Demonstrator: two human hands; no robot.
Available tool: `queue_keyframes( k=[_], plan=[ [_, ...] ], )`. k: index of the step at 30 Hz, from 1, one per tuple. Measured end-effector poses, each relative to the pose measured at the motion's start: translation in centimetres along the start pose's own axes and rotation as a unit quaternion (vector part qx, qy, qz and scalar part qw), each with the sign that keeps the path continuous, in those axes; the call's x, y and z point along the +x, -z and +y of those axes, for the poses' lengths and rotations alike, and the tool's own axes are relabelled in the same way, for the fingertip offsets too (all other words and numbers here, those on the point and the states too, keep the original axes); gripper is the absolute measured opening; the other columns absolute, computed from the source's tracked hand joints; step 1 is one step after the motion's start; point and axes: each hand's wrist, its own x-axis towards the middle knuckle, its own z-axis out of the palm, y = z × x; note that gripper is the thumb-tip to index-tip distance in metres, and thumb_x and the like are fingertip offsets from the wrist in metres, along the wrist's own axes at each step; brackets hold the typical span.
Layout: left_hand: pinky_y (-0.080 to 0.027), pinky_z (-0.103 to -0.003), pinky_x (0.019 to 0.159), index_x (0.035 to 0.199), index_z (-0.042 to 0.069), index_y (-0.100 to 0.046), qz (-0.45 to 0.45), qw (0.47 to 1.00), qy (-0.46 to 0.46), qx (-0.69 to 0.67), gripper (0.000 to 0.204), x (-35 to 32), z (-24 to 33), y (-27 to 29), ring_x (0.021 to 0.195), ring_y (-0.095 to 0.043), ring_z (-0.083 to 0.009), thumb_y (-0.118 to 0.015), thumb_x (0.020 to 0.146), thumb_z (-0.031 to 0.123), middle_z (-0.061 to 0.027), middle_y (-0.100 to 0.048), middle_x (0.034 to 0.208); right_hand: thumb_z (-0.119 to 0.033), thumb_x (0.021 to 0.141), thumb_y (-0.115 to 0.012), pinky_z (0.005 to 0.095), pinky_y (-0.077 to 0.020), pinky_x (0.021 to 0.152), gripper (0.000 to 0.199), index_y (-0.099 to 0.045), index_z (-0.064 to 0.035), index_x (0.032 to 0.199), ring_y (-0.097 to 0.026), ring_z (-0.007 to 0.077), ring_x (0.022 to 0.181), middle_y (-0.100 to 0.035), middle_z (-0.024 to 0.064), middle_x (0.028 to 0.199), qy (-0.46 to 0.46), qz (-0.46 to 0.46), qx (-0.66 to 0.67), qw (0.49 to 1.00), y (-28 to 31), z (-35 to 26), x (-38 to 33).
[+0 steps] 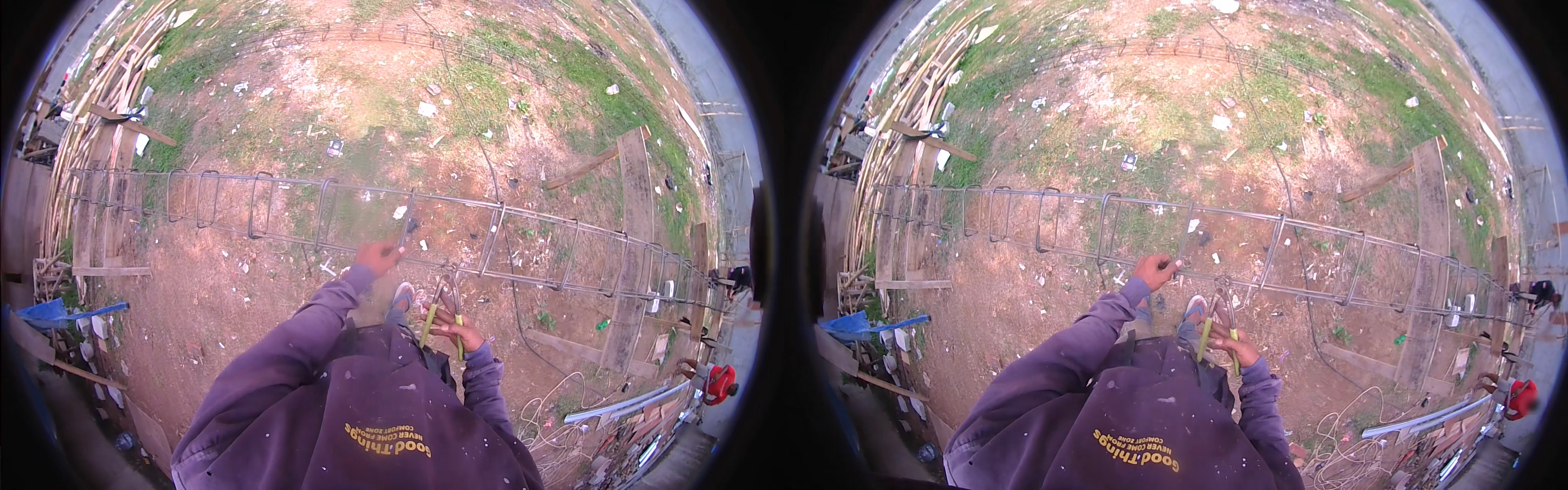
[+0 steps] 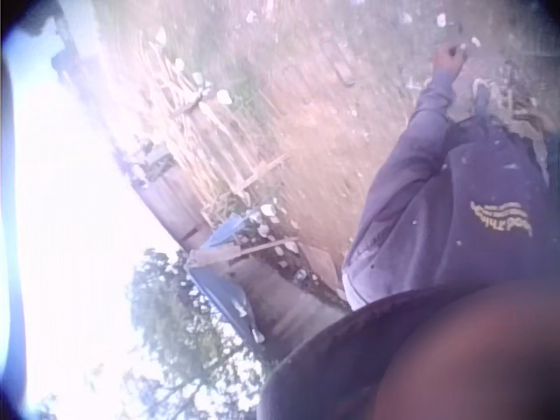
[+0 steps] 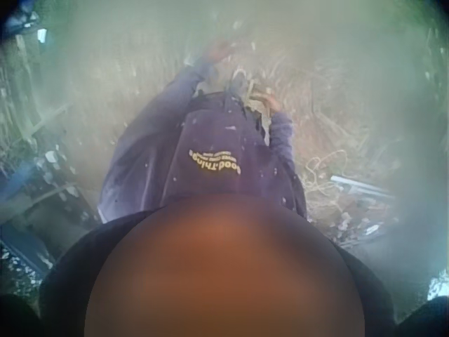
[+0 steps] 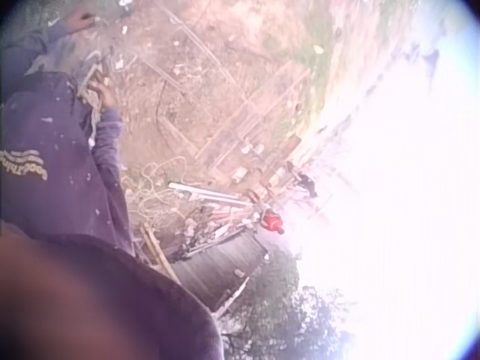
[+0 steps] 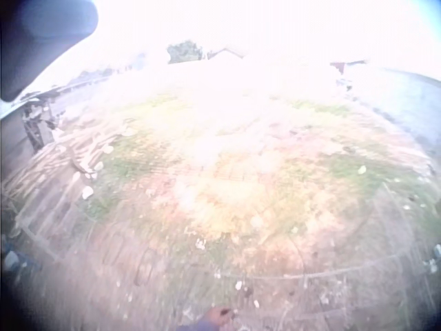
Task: The person uses pliers to bend and twist wire ties around intersecting rebar rods, securing a rectangular rebar cage on the ground. The person repeatedly positions the cage, ties joints, and adjusts the structure while other workers are visible in the background.
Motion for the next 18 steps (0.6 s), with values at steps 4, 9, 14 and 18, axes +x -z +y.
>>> queue_keyframes(
  k=[4,9,14,18],
  plan=[
    [-0.048,-0.036,0.064,0.080,0.002,-0.066,-0.019,0.995,0.039,0.093,0.050,0.5,-0.7,-0.4,0.064,-0.061,-0.0214,-0.063,0.081,0.052,-0.0119,-0.064,0.067,-0.007,0.085,-0.055,0.0448,-0.0380,0.102,0.078,-0.011,-0.0043,0.149,-0.050,0.0339,0.120,-0.047,0.0210,0.135,0.122,-0.010,-0.019,0.992,0.4,-2.1,-2.2],
    [-0.048,-0.040,0.082,0.107,-0.002,-0.063,0.051,0.984,0.141,-0.095,0.070,5.1,-1.3,-2.3,0.098,-0.061,-0.0322,-0.069,0.072,0.058,-0.0223,-0.064,0.104,-0.005,0.087,-0.053,0.0381,-0.0419,0.097,0.068,-0.022,-0.0046,0.147,-0.057,0.0258,0.109,-0.058,0.0163,0.120,0.086,0.127,-0.110,0.982,2.0,-3.2,-2.8],
    [-0.048,-0.048,0.081,0.120,-0.004,-0.056,0.043,0.985,0.140,-0.090,0.077,10.8,-1.1,-4.3,0.105,-0.057,-0.0366,-0.069,0.072,0.055,-0.0237,-0.060,0.112,-0.002,0.083,-0.054,0.0326,-0.0466,0.089,0.064,-0.032,-0.0018,0.143,-0.060,0.0205,0.100,-0.064,0.0118,0.107,0.081,0.172,-0.130,0.973,2.2,-1.5,-2.8],
    [-0.049,-0.042,0.068,0.114,-0.002,-0.056,-0.074,0.964,0.142,-0.213,0.058,12.4,-2.1,-4.7,0.093,-0.060,-0.0288,-0.065,0.076,0.041,-0.0171,-0.061,0.100,-0.007,0.082,-0.060,0.0286,-0.0475,0.076,0.053,-0.048,-0.0053,0.133,-0.060,0.0156,0.083,-0.065,0.0070,0.094,0.069,0.277,-0.249,0.925,1.9,0.4,-2.7]
  ],
)
